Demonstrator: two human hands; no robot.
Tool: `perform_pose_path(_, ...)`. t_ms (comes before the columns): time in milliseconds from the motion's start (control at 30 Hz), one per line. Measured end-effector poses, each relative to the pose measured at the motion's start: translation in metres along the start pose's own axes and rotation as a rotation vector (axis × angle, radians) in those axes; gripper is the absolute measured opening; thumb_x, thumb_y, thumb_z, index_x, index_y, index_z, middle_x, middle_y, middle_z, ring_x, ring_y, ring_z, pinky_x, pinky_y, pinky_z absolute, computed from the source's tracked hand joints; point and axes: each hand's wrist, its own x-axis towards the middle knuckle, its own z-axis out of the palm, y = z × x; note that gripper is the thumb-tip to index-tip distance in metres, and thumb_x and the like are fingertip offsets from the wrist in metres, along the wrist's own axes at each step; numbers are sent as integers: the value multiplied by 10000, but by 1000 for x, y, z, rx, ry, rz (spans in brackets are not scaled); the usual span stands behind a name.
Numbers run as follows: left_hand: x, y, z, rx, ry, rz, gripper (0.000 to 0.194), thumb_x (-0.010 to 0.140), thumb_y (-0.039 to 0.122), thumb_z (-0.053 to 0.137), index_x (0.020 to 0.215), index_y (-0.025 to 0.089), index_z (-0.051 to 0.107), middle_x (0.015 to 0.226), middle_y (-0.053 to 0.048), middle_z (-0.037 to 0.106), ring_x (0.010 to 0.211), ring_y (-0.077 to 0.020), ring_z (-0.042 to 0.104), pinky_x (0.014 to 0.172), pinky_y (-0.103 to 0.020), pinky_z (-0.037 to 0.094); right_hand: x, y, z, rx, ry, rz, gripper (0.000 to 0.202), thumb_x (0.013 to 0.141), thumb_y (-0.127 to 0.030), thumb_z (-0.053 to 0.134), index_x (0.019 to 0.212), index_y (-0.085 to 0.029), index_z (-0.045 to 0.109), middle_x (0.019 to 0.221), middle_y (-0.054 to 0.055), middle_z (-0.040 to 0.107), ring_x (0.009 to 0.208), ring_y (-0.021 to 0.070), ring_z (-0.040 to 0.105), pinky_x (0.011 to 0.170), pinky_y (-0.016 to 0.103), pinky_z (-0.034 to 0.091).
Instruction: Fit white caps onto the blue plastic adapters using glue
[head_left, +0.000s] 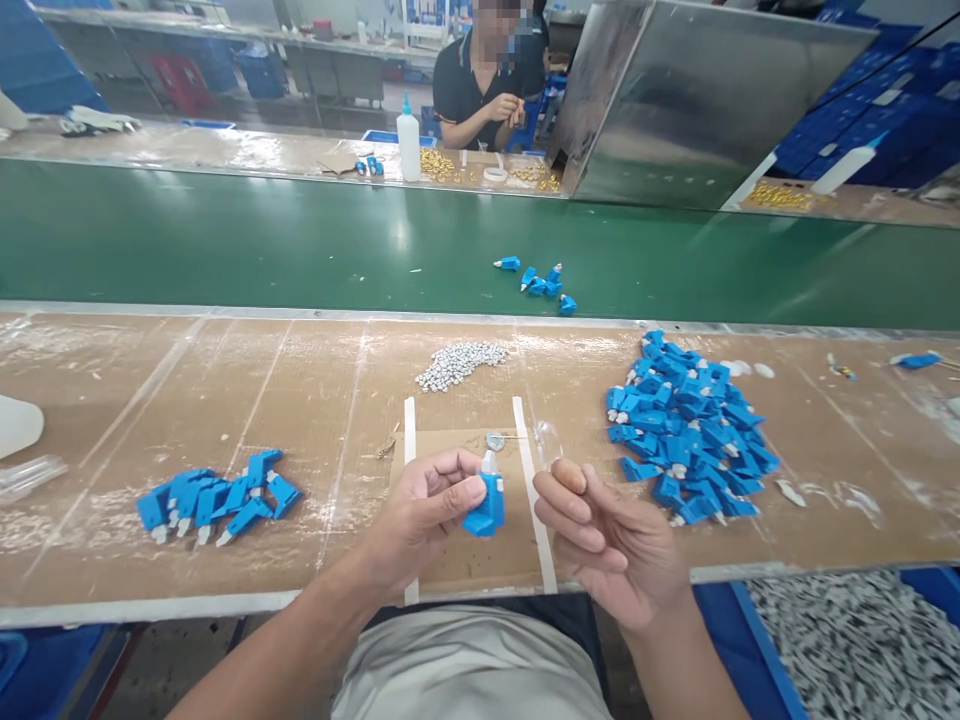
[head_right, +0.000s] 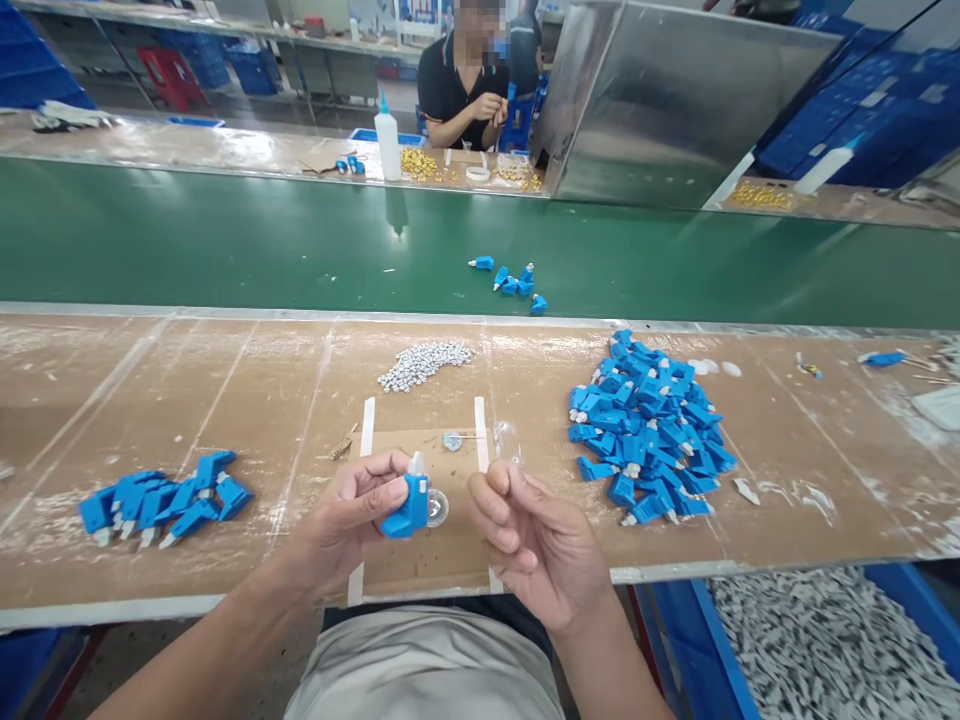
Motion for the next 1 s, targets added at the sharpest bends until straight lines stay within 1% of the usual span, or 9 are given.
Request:
perform_pose_path(100,-2,1,1,-5,-20,-3,265,813,343,778,888,114,667,724,-18,571,621,-78,513,596,-193,456,-3,1,2,94,-50,51,225,929,-321,647,788,-194,525,690,-52,348,498,74,259,358,28,354)
perform_pose_path(267,-1,0,0,-41,-17,-3,197,851,289,740,885,111,663,724,-11,554,608,-62,503,581,-165,460,-3,4,-1,159,-25,59,214,944,-273,627,794,-195,496,676,-56,348,489,64,269,357,22,347)
perform_pose_path(367,1,-1,-2,-100,-24,-1,175,859,266,722,891,101,675,738,-31,576,637,-83,559,590,-169,488,-4,5,-4,203,-24,61,217,958,-288,621,810,-194,493,683,-53,365,499,58,312,362,12,361)
perform_pose_path(500,2,0,-4,-223,-56,-39,205,851,281,718,902,85,690,778,-80,621,714,-136,632,578,-167,503,-8,7,-8,237,-23,19,204,932,-243,672,828,-171,512,728,-40,410,539,43,395,395,11,412)
perform_pose_path(667,3,7,-5,-304,-71,-85,252,822,291,738,947,74,707,776,-95,632,698,-141,639,525,-143,486,-14,8,-12,184,34,-37,196,975,-241,623,820,-158,537,746,-31,430,537,38,387,406,23,430)
perform_pose_path(767,3,11,-3,-338,-62,-111,296,775,295,772,956,68,714,773,-90,629,678,-135,634,516,-141,478,-15,8,-16,89,103,-107,236,920,-248,700,781,-170,525,762,-29,449,533,36,360,404,30,409)
perform_pose_path(867,3,16,-2,-310,-17,-122,306,758,315,776,942,78,716,758,-79,622,655,-127,622,507,-148,468,-11,9,-28,-123,235,-142,309,885,-338,743,747,-171,524,713,-38,445,489,32,300,378,63,361)
perform_pose_path(933,9,27,-5,-223,20,-97,262,785,332,752,901,99,714,731,-56,604,630,-109,598,514,-156,467,-3,9,-40,-282,359,-186,361,856,-420,764,738,-170,532,662,-43,447,475,37,304,360,82,325)
perform_pose_path(1000,25,47,-13,-39,64,-33,224,821,343,724,829,120,701,693,-24,574,605,-94,565,537,-174,477,8,10,-54,-400,464,-237,393,826,-479,777,746,-175,540,638,-38,473,488,56,371,364,100,326)
